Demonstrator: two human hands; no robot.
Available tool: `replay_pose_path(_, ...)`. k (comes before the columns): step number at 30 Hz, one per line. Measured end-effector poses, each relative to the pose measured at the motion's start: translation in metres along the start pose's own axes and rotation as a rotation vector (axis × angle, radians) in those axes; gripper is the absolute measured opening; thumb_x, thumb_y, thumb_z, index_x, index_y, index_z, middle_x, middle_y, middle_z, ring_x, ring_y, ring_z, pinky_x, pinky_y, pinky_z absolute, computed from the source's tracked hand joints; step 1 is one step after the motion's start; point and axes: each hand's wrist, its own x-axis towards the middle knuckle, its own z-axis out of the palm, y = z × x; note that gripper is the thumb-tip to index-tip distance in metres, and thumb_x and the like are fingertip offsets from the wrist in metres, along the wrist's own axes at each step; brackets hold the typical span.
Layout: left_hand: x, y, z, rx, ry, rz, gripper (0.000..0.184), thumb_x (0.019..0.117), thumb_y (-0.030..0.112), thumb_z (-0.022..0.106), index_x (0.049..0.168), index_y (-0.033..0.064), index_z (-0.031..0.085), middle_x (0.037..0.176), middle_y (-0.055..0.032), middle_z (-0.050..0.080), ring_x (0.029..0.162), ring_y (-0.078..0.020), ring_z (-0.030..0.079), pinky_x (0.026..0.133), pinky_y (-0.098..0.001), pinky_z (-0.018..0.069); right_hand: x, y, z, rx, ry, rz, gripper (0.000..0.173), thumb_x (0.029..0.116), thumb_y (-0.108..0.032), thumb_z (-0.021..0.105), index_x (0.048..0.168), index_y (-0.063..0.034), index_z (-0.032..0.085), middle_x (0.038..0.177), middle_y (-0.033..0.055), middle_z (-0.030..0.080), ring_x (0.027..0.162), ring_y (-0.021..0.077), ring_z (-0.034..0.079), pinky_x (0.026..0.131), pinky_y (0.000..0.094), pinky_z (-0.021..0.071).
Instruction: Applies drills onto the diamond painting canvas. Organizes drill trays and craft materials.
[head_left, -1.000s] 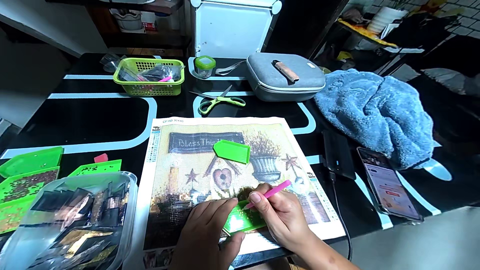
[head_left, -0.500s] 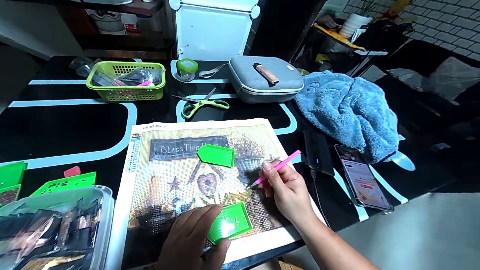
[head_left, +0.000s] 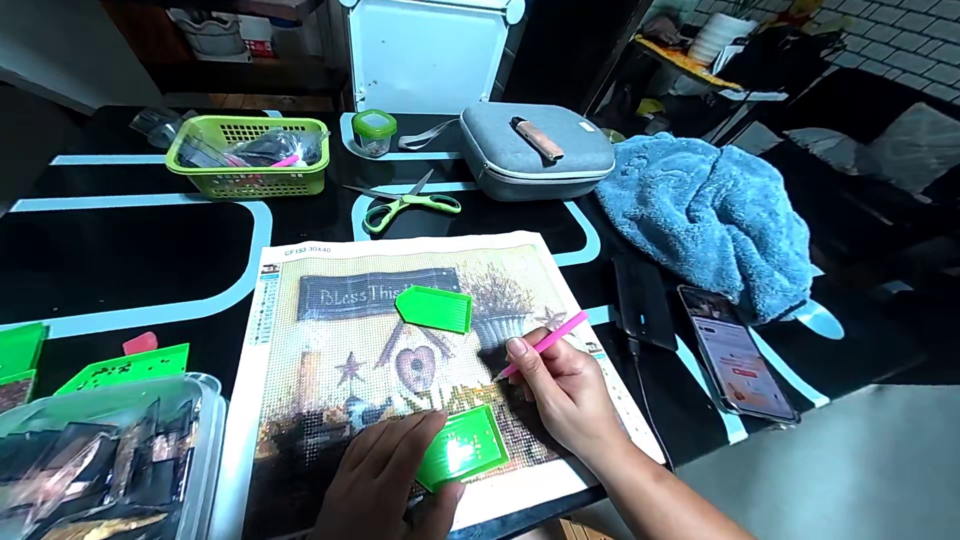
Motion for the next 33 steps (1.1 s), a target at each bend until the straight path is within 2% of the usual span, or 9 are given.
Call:
replay_pose_path(5,-0.001,-0.001,0.001,0.003,0.002,0.006,0.046,0.0929,0.034,0.073,0.130,0.0079,0.068,0.123,-0.0087,0.072,0.115,-0.0217,0.065,0.104,-0.0378,0.0484,-0.001,0.001,0.000,-0.066,-0.025,-0.041,0.026,0.1072,-0.027,0.053,0.090,-0.0121,0.064,0.068,-0.0078,0.061,0.057,-0.0026,0.057,0.052,0.0130,0.0487)
replay_pose_path(11,0.000,-0.001,0.001,0.002,0.020,0.011,0.045,0.0925,0.034,0.073,0.129,0.0072,0.069,0.122,-0.0094,0.073,0.114,-0.0232,0.067,0.102,-0.0399,0.0497,-0.001,-0.003,-0.003,-0.267,-0.065,-0.171,0.031,0.1078,-0.030,0.052,0.089,-0.0098,0.065,0.072,-0.0055,0.061,0.063,-0.0036,0.057,0.059,0.0122,0.0486)
replay_pose_path(13,0.000,-0.003,0.002,-0.001,0.028,0.023,0.046,0.0932,0.035,0.072,0.129,0.0072,0.068,0.122,-0.0096,0.072,0.113,-0.0234,0.067,0.101,-0.0407,0.0505,0.000,-0.008,-0.004,-0.227,-0.073,-0.128,0.031,0.1072,-0.030,0.053,0.088,-0.0112,0.067,0.073,-0.0066,0.063,0.064,-0.0024,0.059,0.059,0.0139,0.0502)
replay_pose_path(16,0.000,-0.004,0.004,-0.001,0.047,0.033,0.045,0.0926,0.035,0.072,0.129,0.0078,0.069,0.122,-0.0087,0.073,0.113,-0.0225,0.067,0.100,-0.0396,0.0508,-0.005,-0.016,0.002,0.016,-0.075,-0.094,0.028,0.1089,-0.028,0.051,0.091,-0.0107,0.065,0.076,-0.0055,0.065,0.065,-0.0013,0.061,0.060,0.0144,0.0520)
replay_pose_path(19,-0.002,-0.005,0.006,0.003,0.061,0.037,0.046,0.0918,0.035,0.073,0.129,0.0092,0.068,0.122,-0.0070,0.073,0.113,-0.0214,0.067,0.100,-0.0385,0.0517,-0.014,-0.022,0.014,0.160,-0.140,-0.117,0.029,0.1094,-0.025,0.051,0.093,-0.0054,0.065,0.077,-0.0017,0.066,0.071,-0.0002,0.064,0.065,0.0163,0.0546)
replay_pose_path(24,-0.001,-0.006,0.008,0.007,0.093,0.048,0.044,0.0909,0.035,0.073,0.127,0.0095,0.069,0.119,-0.0067,0.073,0.111,-0.0197,0.067,0.098,-0.0359,0.0519,-0.017,-0.021,0.024,0.114,-0.184,-0.157,0.033,0.1089,-0.025,0.052,0.091,-0.0016,0.066,0.076,0.0034,0.066,0.072,0.0030,0.065,0.067,0.0192,0.0550)
replay_pose_path(33,-0.001,-0.006,0.009,0.017,0.100,0.049,0.043,0.0915,0.036,0.072,0.125,0.0095,0.069,0.117,-0.0057,0.074,0.110,-0.0185,0.067,0.098,-0.0348,0.0511,-0.018,-0.019,0.027,0.069,-0.219,-0.212,0.032,0.1090,-0.026,0.052,0.092,-0.0012,0.065,0.076,0.0050,0.064,0.071,0.0032,0.062,0.066,0.0176,0.0522)
